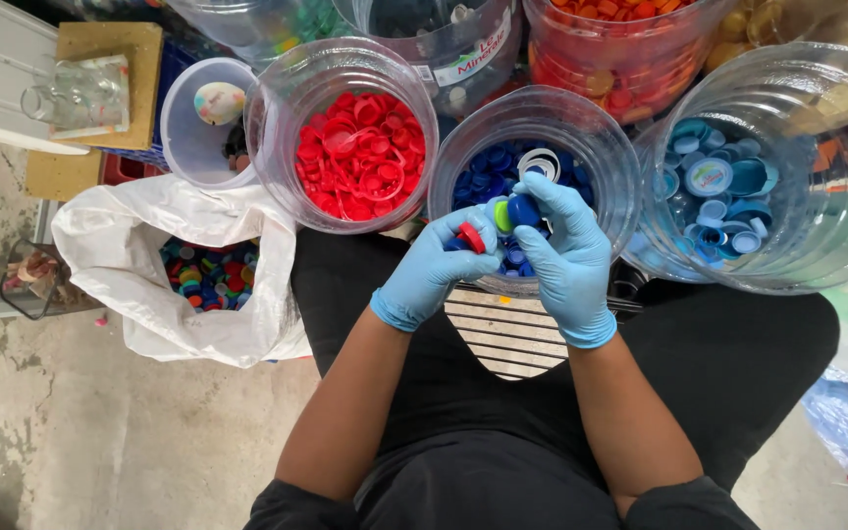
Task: The person sits on the floor and sorts plastic bottle caps by color. They pick caps from a white sack, separate them by hand, and place them into clear plastic containers filled with red, blue, and other colored caps.
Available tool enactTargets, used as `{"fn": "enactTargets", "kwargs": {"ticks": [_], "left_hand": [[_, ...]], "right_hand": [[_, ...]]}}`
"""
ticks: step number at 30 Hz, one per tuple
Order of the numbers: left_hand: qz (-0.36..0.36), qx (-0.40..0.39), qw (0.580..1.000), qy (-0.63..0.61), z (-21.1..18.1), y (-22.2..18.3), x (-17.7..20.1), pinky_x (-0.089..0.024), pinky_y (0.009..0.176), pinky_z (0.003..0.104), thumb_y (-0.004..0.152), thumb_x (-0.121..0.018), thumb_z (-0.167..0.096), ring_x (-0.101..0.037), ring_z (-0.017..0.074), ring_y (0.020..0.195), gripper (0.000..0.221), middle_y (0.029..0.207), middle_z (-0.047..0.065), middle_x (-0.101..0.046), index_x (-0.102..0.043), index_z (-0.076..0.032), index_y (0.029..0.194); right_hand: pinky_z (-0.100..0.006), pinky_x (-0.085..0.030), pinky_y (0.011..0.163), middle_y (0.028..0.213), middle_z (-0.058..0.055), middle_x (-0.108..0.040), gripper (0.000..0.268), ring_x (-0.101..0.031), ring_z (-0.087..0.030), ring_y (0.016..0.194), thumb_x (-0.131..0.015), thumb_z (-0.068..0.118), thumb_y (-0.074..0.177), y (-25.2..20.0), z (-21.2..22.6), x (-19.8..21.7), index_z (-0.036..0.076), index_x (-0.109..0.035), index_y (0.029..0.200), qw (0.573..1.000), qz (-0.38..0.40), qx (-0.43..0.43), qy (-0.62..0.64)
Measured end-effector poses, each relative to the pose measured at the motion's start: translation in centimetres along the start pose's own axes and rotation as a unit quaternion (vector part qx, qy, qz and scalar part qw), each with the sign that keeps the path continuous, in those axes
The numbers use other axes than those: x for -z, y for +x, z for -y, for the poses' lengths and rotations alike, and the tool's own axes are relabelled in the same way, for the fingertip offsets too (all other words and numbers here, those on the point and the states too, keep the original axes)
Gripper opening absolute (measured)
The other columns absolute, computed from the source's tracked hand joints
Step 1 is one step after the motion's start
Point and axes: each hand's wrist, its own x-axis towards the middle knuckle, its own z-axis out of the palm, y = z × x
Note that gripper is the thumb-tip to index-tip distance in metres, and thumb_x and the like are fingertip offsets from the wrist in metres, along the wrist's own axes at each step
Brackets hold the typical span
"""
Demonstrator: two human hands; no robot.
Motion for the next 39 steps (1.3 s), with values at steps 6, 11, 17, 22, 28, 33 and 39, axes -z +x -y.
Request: {"fn": "enactTargets", "kwargs": {"ticks": [6,11,17,22,28,33,39], "left_hand": [[0.005,-0.015,0.999,0.031,-0.8,-0.1,-0.2,-0.044,0.060,0.019,0.069,-0.087,0.000,-0.050,0.0045,0.075,0.025,0.081,0.001,-0.058,-0.066,-0.006,0.083],[0.016,-0.023,0.998,0.057,-2.3,-0.6,-1.0,-0.048,0.074,0.023,0.071,-0.085,-0.001,-0.054,0.0092,0.087,0.024,0.095,0.005,-0.064,-0.065,-0.006,0.082],[0.049,-0.035,0.995,0.078,-0.6,0.3,-0.1,-0.048,0.090,0.031,0.073,-0.086,-0.001,-0.055,0.0156,0.103,0.024,0.107,0.009,-0.063,-0.065,-0.004,0.082],[0.065,-0.022,0.992,0.109,1.1,0.8,0.8,-0.045,0.099,0.037,0.075,-0.086,-0.003,-0.053,0.0182,0.111,0.022,0.115,0.009,-0.063,-0.067,-0.006,0.085],[0.071,-0.010,0.990,0.124,3.1,1.0,1.7,-0.043,0.105,0.041,0.076,-0.086,-0.005,-0.053,0.0215,0.119,0.021,0.122,0.011,-0.064,-0.067,-0.006,0.086],[0.090,-0.013,0.989,0.120,-0.8,-0.3,-0.5,-0.038,0.112,0.047,0.076,-0.081,-0.006,-0.055,0.0298,0.129,0.017,0.139,0.018,-0.062,-0.067,-0.006,0.086],[0.094,0.002,0.986,0.139,-0.5,-0.2,0.1,-0.042,0.106,0.043,0.075,-0.079,-0.006,-0.060,0.0305,0.125,0.015,0.138,0.022,-0.063,-0.065,-0.004,0.081]], "right_hand": [[-0.045,-0.049,0.114,0.133,-0.013,-0.059,0.040,-0.060,-0.019,0.122,-0.062,0.003,0.104,0.4,0.2,0.2,-0.002,-0.055,0.142,0.999,-0.041,-0.007,0.032],[-0.045,-0.043,0.119,0.139,-0.014,-0.057,0.037,-0.052,-0.022,0.135,-0.058,0.004,0.107,0.6,0.2,1.1,-0.003,-0.054,0.143,0.997,-0.071,0.002,-0.009],[-0.057,-0.024,0.126,0.158,-0.021,-0.042,0.058,-0.034,-0.040,0.151,-0.065,0.011,0.100,1.9,2.5,1.8,0.004,-0.047,0.155,0.968,0.032,0.087,-0.235],[-0.049,-0.030,0.120,0.144,-0.011,-0.061,0.072,-0.049,-0.035,0.140,-0.084,0.011,0.081,1.5,1.2,2.6,0.009,-0.059,0.148,0.934,0.128,0.126,-0.310],[-0.049,-0.042,0.108,0.129,-0.010,-0.069,0.050,-0.060,-0.032,0.118,-0.084,0.013,0.088,2.0,1.8,2.6,0.008,-0.069,0.135,0.932,0.117,0.152,-0.306],[-0.048,-0.052,0.099,0.123,-0.015,-0.067,0.047,-0.065,-0.033,0.110,-0.078,-0.001,0.091,2.1,3.1,3.1,0.005,-0.068,0.137,0.965,0.047,0.101,-0.237],[-0.043,-0.057,0.093,0.122,-0.016,-0.063,0.049,-0.068,-0.024,0.098,-0.079,-0.006,0.091,2.0,5.1,6.5,-0.006,-0.056,0.135,0.980,-0.080,0.090,-0.160]]}}
